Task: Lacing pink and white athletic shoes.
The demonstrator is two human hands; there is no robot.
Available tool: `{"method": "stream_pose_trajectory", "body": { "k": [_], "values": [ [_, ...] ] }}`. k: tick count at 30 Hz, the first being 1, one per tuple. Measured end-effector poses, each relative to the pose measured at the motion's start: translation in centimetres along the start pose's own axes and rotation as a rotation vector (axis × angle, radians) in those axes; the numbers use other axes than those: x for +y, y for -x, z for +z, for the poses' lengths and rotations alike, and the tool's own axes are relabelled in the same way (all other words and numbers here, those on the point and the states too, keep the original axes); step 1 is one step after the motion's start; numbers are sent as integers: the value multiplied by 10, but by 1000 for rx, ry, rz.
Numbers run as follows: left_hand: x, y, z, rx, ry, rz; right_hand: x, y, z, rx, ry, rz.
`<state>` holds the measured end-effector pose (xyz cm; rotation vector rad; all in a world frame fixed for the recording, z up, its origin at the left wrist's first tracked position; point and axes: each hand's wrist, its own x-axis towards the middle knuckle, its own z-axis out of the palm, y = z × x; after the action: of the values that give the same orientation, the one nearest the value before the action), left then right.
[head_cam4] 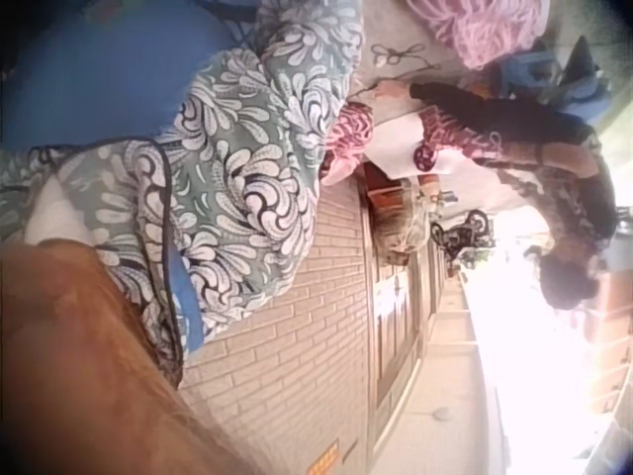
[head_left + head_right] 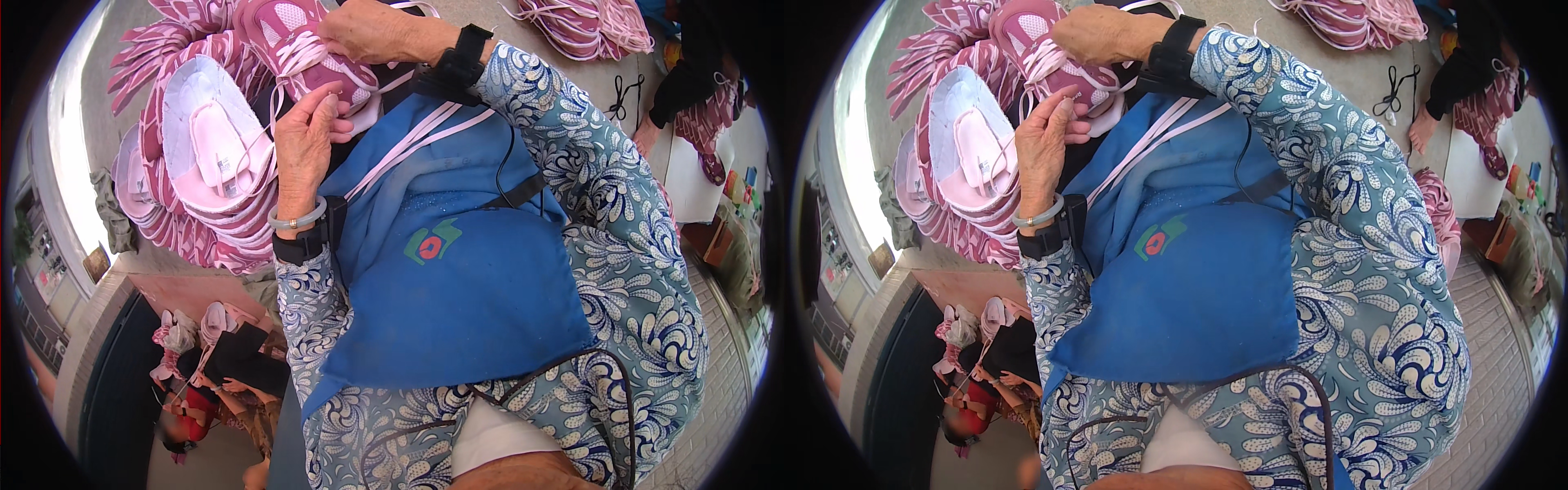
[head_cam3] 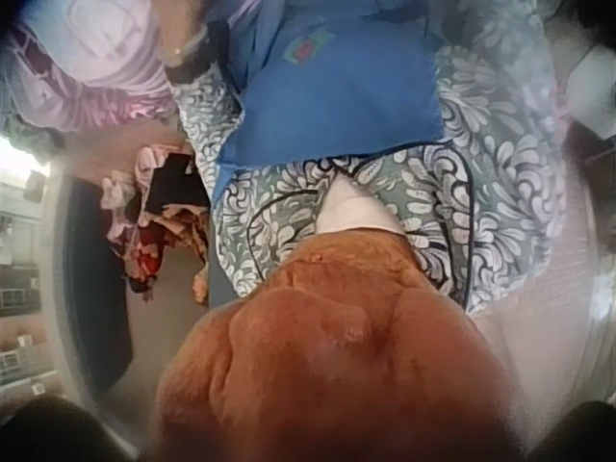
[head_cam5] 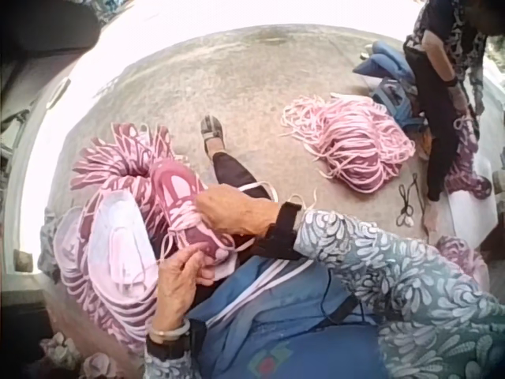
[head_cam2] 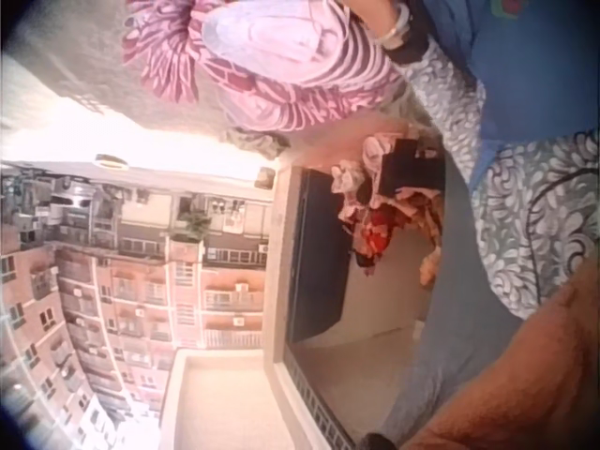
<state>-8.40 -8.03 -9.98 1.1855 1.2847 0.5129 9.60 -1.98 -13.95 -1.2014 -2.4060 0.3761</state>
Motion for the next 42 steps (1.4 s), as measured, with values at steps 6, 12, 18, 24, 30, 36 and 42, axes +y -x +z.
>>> {"method": "stream_pose_trajectory", "body": {
  "k": [6,12,18,24,30,36,42],
  "values": [
    [-14,7,-5,104,-13,69,-3,27,12,404,-69,69],
    [-12,-11,-11,278,-502,260,-16,25,25,277,19,180],
    [-13,-25,-17,389,-901,583,-48,35,1,483,275,279],
    [-3,-28,-14,372,-1121,564,-56,32,16,133,575,294],
    [2,-36,-17,334,-1142,550,-39,39,32,289,368,357],
    [-6,-43,-25,260,-987,548,-18,41,26,176,78,272],
    [-14,-46,-26,182,-812,569,-24,39,19,155,-4,314]
  ]
}}
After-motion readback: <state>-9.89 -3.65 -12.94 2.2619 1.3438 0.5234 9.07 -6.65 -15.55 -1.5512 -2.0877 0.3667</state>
